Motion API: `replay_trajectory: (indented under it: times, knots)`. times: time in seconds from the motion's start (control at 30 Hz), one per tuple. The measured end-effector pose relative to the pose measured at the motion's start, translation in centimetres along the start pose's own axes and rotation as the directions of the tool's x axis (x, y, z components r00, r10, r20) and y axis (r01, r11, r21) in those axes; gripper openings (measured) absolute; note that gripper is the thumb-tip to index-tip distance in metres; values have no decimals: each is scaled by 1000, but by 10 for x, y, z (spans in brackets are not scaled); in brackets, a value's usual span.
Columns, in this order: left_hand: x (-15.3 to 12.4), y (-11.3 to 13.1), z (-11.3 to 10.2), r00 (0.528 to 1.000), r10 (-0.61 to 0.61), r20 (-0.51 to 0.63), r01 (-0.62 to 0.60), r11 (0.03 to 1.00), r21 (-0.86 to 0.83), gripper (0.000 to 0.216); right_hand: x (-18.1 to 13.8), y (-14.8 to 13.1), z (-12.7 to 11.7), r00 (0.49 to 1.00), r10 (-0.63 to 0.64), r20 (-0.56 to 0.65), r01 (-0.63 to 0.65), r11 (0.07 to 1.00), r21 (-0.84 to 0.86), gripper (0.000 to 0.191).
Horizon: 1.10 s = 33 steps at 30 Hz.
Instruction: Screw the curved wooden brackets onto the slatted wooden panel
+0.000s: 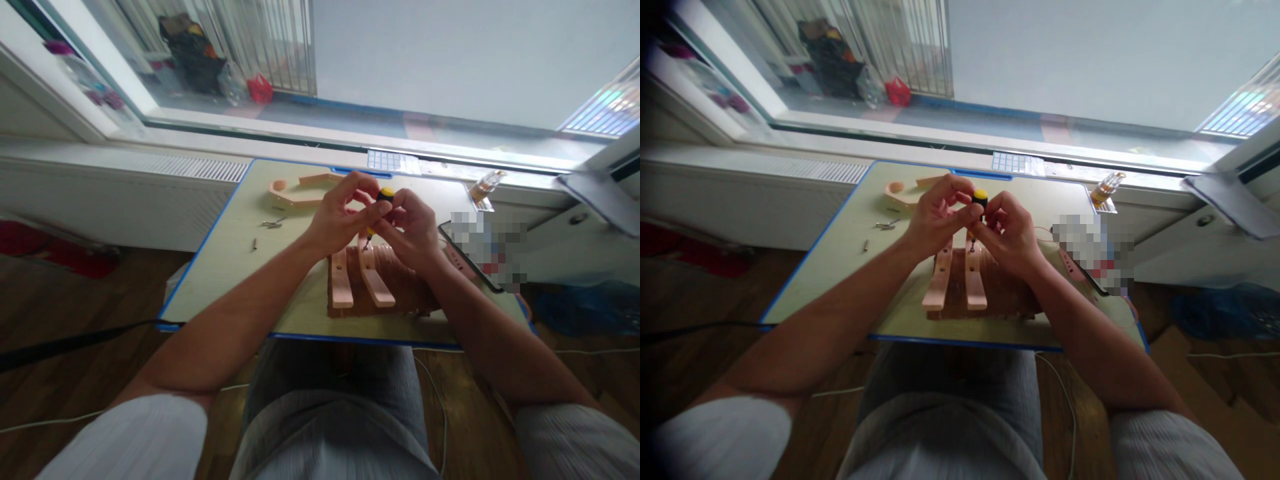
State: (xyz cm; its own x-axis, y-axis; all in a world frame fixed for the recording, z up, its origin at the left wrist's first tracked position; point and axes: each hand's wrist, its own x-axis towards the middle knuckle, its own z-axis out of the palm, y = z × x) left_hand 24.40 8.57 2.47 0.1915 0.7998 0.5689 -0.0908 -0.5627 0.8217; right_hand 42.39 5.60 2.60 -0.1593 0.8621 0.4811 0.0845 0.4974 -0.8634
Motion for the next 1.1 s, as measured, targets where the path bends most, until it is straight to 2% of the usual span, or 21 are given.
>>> replay_trajectory:
  times: [0.17,0.3,0.5,0.7,0.9,1.1]
  knots:
    - [1,-1,0,1000,-11,6,11,1000,-5,42,0,1,2,1000,-6,-7,6,1000,-9,59]
    - [1,-3,0,1000,27,-4,-27,999,-40,39,1,0,3,1000,3,-31,-4,1000,-24,58]
    - [2,-3,-4,1000,15,26,-13,997,-74,37,2,-8,-6,996,-79,45,83,990,-111,30]
    - [2,-1,-4,999,-15,37,17,998,-52,37,6,-10,-14,992,-94,83,100,992,-82,9]
    - [1,-8,-4,999,16,35,-13,997,-74,35,5,-8,-12,990,-114,88,124,985,-120,18]
    - [0,-6,-5,999,-21,38,23,998,-53,49,3,0,-8,997,-59,58,63,996,-70,37]
